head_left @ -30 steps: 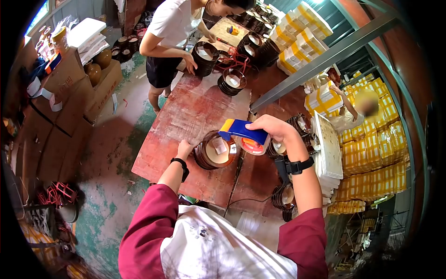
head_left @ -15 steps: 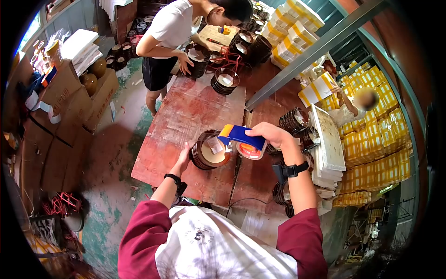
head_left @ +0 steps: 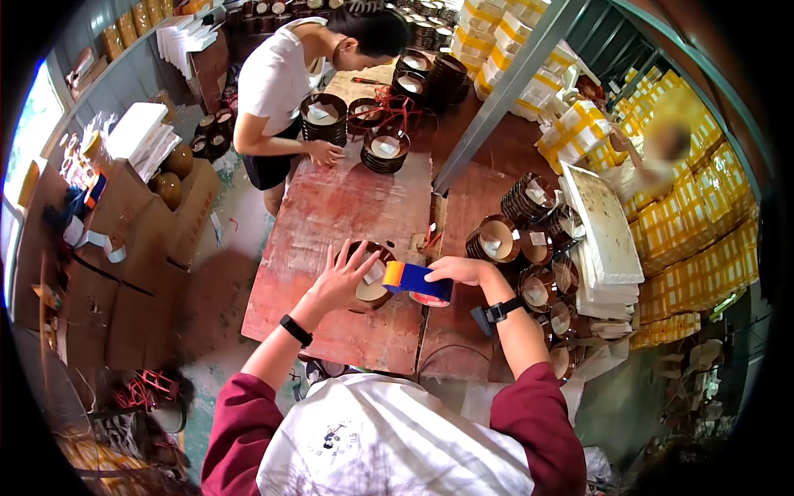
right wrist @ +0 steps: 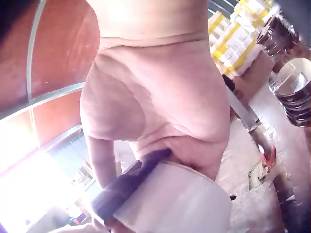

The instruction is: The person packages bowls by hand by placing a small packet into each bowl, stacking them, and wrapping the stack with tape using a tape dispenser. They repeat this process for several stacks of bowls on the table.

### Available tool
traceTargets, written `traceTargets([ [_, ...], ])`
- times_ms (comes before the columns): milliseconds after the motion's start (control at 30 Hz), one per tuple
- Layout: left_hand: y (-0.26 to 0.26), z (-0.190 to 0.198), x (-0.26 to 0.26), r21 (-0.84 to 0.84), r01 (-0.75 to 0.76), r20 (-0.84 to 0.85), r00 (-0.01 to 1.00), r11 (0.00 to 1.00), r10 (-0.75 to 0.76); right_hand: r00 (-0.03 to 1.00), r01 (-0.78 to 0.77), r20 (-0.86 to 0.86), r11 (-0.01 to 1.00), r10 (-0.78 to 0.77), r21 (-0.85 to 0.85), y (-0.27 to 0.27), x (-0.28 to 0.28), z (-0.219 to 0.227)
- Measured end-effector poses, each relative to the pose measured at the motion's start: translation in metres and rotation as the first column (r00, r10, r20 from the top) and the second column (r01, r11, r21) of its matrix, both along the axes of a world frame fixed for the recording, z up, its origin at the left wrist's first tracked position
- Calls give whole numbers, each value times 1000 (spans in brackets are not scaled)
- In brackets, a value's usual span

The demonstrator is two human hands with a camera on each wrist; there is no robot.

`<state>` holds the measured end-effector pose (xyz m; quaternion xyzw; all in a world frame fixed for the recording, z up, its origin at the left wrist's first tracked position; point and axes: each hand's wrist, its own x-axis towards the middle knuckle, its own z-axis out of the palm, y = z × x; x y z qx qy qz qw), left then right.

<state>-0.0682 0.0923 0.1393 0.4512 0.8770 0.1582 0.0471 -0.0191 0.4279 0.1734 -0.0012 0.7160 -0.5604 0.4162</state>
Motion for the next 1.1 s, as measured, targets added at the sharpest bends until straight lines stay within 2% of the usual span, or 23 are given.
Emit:
traceTargets([
  [67, 13, -15, -7, -85, 55, -29, 998, 995, -58, 991, -3, -130, 999, 10, 52, 1, -1, -16],
  [133, 26, -6, -10, -194, 80, -16, 996, 978, -84, 980, -44, -190, 993, 64, 106, 3, -2, -22],
  [167, 32, -13, -13, -243, 84, -58, 993, 966, -101, 969, -36, -242, 996, 53, 76, 4, -1, -26],
  [267, 55, 5, -16, -295, 97, -44, 992, 950, -115, 936, -3, -351, 995, 39, 102, -1, 4, -31],
  [300, 60, 6, -18, -334, 120, 15, 992, 935, -122, 908, 51, -419, 992, 3, 117, -2, 6, -39],
  [400, 71, 6, -23, -407, 119, 88, 992, 906, -91, 878, 91, -479, 976, 16, 199, 0, 11, -56],
  [433, 71, 2, -22, -403, 114, 92, 992, 908, -83, 889, 121, -455, 984, -48, 134, 1, 14, -61],
  [667, 77, -4, -19, -400, 110, 78, 993, 910, -86, 877, 126, -480, 953, 23, 274, 11, 33, -52],
  [733, 75, 3, -24, -422, 103, 155, 987, 901, -40, 887, 125, -458, 919, 66, 373, 34, 46, -40],
  [767, 75, 1, -24, -416, 109, 163, 986, 903, -44, 904, 121, -426, 931, 40, 343, 52, 53, -47],
  [800, 75, 0, -25, -410, 111, 166, 985, 906, -45, 900, 179, -432, 950, -54, 256, 68, 66, -60],
  [867, 80, -2, -25, -410, 106, 135, 989, 906, -55, 904, 180, -426, 944, -48, 278, 76, 85, -43],
  [967, 78, -1, -24, -413, 123, 167, 984, 903, -58, 887, 198, -462, 919, -20, 342, 94, 104, -45],
  [1000, 74, 2, -28, -412, 127, 180, 982, 902, -56, 934, 178, -357, 896, -24, 406, 109, 110, -26],
  [1100, 80, 1, -28, -428, 139, 153, 985, 893, -81, 948, 230, -306, 846, -84, 481, 143, 130, -39],
])
